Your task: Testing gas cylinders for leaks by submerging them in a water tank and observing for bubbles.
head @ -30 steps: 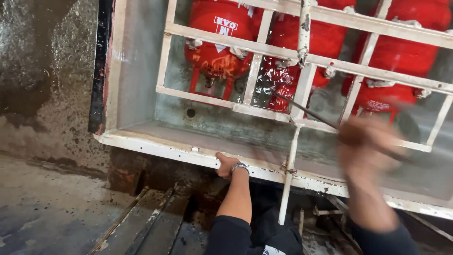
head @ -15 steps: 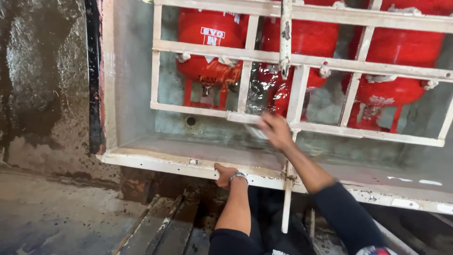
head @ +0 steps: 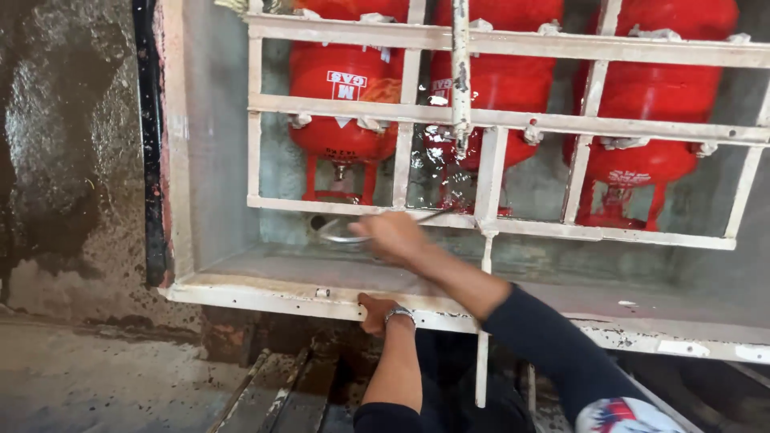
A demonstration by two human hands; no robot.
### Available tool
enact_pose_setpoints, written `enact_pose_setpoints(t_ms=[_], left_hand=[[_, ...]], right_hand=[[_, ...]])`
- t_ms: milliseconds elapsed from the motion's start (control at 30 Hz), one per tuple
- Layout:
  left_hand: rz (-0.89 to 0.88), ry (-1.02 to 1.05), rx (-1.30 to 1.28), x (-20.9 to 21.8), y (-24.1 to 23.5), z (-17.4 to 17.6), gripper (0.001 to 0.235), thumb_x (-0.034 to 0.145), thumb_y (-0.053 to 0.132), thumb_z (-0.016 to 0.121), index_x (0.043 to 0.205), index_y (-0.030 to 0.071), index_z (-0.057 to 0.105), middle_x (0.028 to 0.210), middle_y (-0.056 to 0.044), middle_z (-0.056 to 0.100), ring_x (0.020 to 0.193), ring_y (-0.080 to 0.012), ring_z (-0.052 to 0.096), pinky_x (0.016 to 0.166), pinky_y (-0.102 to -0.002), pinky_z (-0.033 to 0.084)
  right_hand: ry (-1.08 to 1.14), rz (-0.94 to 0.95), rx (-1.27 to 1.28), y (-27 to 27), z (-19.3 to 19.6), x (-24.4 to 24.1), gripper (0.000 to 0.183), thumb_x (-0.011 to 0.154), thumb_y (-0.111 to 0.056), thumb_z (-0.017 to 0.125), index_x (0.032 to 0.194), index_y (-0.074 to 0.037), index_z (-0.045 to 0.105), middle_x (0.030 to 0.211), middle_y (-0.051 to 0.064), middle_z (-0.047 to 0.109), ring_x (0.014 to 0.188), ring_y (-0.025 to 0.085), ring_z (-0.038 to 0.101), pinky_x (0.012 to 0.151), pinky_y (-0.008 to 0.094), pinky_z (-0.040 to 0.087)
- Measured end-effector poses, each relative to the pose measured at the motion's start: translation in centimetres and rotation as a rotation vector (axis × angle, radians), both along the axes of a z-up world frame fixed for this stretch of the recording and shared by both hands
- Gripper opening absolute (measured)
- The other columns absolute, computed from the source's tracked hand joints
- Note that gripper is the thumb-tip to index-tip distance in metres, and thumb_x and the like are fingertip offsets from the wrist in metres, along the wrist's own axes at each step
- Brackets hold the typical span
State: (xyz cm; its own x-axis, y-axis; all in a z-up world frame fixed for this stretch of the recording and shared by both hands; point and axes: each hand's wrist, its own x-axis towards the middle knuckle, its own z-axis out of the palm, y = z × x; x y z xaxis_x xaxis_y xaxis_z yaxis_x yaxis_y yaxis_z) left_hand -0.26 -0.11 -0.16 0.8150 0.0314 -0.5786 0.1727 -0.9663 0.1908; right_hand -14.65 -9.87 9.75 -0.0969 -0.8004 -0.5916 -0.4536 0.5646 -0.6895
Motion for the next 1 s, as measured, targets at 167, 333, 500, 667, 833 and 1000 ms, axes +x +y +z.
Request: enact_pose_setpoints(t_ms=[167, 333, 500, 667, 833, 1000], left_hand=[[-0.034, -0.093, 0.015, -0.4, -0.4, 0.5, 0.073, 0.082, 0.064, 0.066, 0.104, -0.006, 0.073, 0.107, -0.026, 0.073, 0.098, -0.0408, 0.070, 0.091, -0.051, 0.055], [-0.083, -0.086, 0.046, 0.1, 0.2, -0.2, 0.078, 0.085, 0.065, 0.063, 0.099, -0.011, 0.072, 0.104, -0.029, 0.073, 0.096, -0.0424, 0.071, 0.089, -0.053, 0.056], [-0.104, -0.082, 0.050, 0.8, 0.6, -2.1, 0.079, 0.087, 0.065, 0.061, 0.098, -0.013, 0.071, 0.103, -0.030, 0.074, 0.096, -0.0430, 0.073, 0.089, -0.053, 0.057], [-0.123, -0.136, 0.022, 0.1, 0.2, -1.4, 0.081, 0.087, 0.066, 0.063, 0.098, -0.014, 0.070, 0.101, -0.030, 0.073, 0.094, -0.0412, 0.071, 0.086, -0.051, 0.056], [-0.151, -0.140, 0.049, 0.3, 0.4, -1.4, 0.083, 0.089, 0.068, 0.060, 0.098, -0.013, 0.071, 0.102, -0.029, 0.074, 0.094, -0.0409, 0.071, 0.086, -0.051, 0.057], [-0.148, -0.109, 0.053, -0.5, -0.1, 0.1, 0.085, 0.089, 0.071, 0.058, 0.101, -0.011, 0.073, 0.106, -0.027, 0.075, 0.098, -0.0408, 0.071, 0.089, -0.052, 0.056]], right_hand=[[0.330, 0.174, -0.267, -3.1, -9.3, 4.0, 0.049, 0.102, -0.045, 0.053, 0.079, -0.006, 0.073, 0.075, 0.018, 0.071, 0.073, 0.038, 0.070, 0.064, 0.051, 0.054], [0.054, -0.180, -0.258, 2.7, -8.8, -1.8, 0.035, 0.101, -0.037, 0.064, 0.086, -0.007, 0.073, 0.075, 0.021, 0.067, 0.066, 0.042, 0.061, 0.059, 0.050, 0.047], [0.079, -0.302, -0.753, 11.2, -8.7, -4.3, 0.019, 0.088, -0.009, 0.056, 0.102, -0.007, 0.069, 0.083, 0.014, 0.069, 0.071, 0.030, 0.070, 0.062, 0.043, 0.053], [0.169, -0.384, -0.525, 10.7, -3.3, -4.7, 0.035, 0.099, -0.028, 0.066, 0.076, -0.004, 0.056, 0.063, 0.016, 0.056, 0.053, 0.032, 0.057, 0.053, 0.045, 0.045], [0.128, -0.369, -0.574, 10.3, 2.0, -3.3, 0.040, 0.099, -0.028, 0.068, 0.074, -0.003, 0.050, 0.062, 0.015, 0.053, 0.053, 0.033, 0.054, 0.053, 0.045, 0.043], [0.179, -0.306, -0.794, 13.2, 6.0, -0.9, 0.044, 0.098, -0.025, 0.071, 0.068, -0.005, 0.045, 0.061, 0.013, 0.049, 0.055, 0.034, 0.051, 0.056, 0.045, 0.041]])
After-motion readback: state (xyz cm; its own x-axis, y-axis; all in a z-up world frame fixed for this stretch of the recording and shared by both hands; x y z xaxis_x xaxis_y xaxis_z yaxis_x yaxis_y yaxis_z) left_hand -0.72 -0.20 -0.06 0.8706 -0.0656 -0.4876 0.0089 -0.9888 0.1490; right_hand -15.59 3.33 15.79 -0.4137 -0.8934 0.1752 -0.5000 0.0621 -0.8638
